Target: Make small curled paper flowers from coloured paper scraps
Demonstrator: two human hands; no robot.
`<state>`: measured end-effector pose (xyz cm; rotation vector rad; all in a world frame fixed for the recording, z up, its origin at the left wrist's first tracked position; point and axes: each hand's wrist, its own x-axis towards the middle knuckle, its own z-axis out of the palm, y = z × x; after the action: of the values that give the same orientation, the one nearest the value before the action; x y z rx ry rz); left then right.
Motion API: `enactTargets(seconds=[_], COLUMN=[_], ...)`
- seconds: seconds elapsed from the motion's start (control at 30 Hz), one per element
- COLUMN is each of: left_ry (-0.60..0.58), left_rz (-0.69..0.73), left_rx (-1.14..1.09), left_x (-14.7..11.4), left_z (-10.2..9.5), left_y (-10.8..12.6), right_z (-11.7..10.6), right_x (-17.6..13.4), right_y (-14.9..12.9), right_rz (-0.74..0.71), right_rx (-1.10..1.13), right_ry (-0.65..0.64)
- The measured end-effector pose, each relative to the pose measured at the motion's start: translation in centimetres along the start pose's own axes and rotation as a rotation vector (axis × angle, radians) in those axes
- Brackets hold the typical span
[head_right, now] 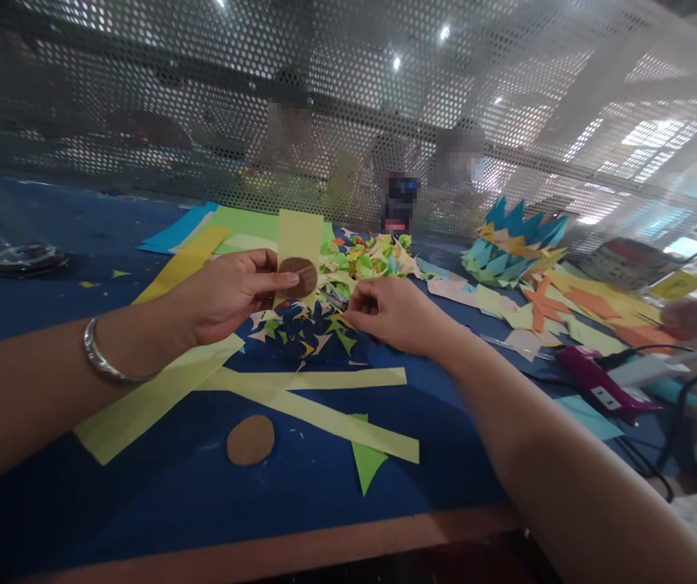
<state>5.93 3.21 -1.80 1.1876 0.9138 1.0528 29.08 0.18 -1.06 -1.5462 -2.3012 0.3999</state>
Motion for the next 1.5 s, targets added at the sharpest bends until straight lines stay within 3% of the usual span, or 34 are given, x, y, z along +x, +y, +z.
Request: enactTargets(seconds=[0.1,0.23,0.33,0.5,0.6,0.77,0.93,1.17,1.5], left_ry=[-0.054,-0.189,-0.217,-0.208,-0.224,-0.192,-0.145,-0.122,-0.195], left_rz=[-0.028,-0.022,0.003,0.094,0.142,0.122,0.112,0.081,0.07], left_rx=[-0.046,-0.094,-0.132,-0.216,-0.218,-0.196,-0.199,-0.197,-0.181], left_x=[-0.1,-0.3,-0.4,-0.4,-0.3,-0.2,-0.2,-0.2,-0.4], left_z=[0.0,0.2,0.3,0.5,0.4,0.3,0.2,0.2,0.3], left_y=[-0.1,-0.3,-0.4,-0.4,-0.4,-0.5,-0.4,-0.2,-0.2], right_z=[0.1,0.8,1.6,2.8,3.0,3.0,2.9,2.9,3.0], right_x=[0.0,0.1,0.3,0.4,0.4,0.3,0.3,0.3,0.3], right_y=[-0.2,-0.9,-1.6,-2.4,-2.8,-3.1,-2.6,-2.7,-2.6], right_rz=[-0.03,-0.023,-0.012,-0.006,0.045,0.11,0.072,0.046,0.024], right_rx=[0.213,0.319,0.485,0.958,1.099,1.119,1.092,1.009,1.058], right_ry=[0.107,0.148,0.135,0.034,-0.003,0.094,0.177,0.194,0.217])
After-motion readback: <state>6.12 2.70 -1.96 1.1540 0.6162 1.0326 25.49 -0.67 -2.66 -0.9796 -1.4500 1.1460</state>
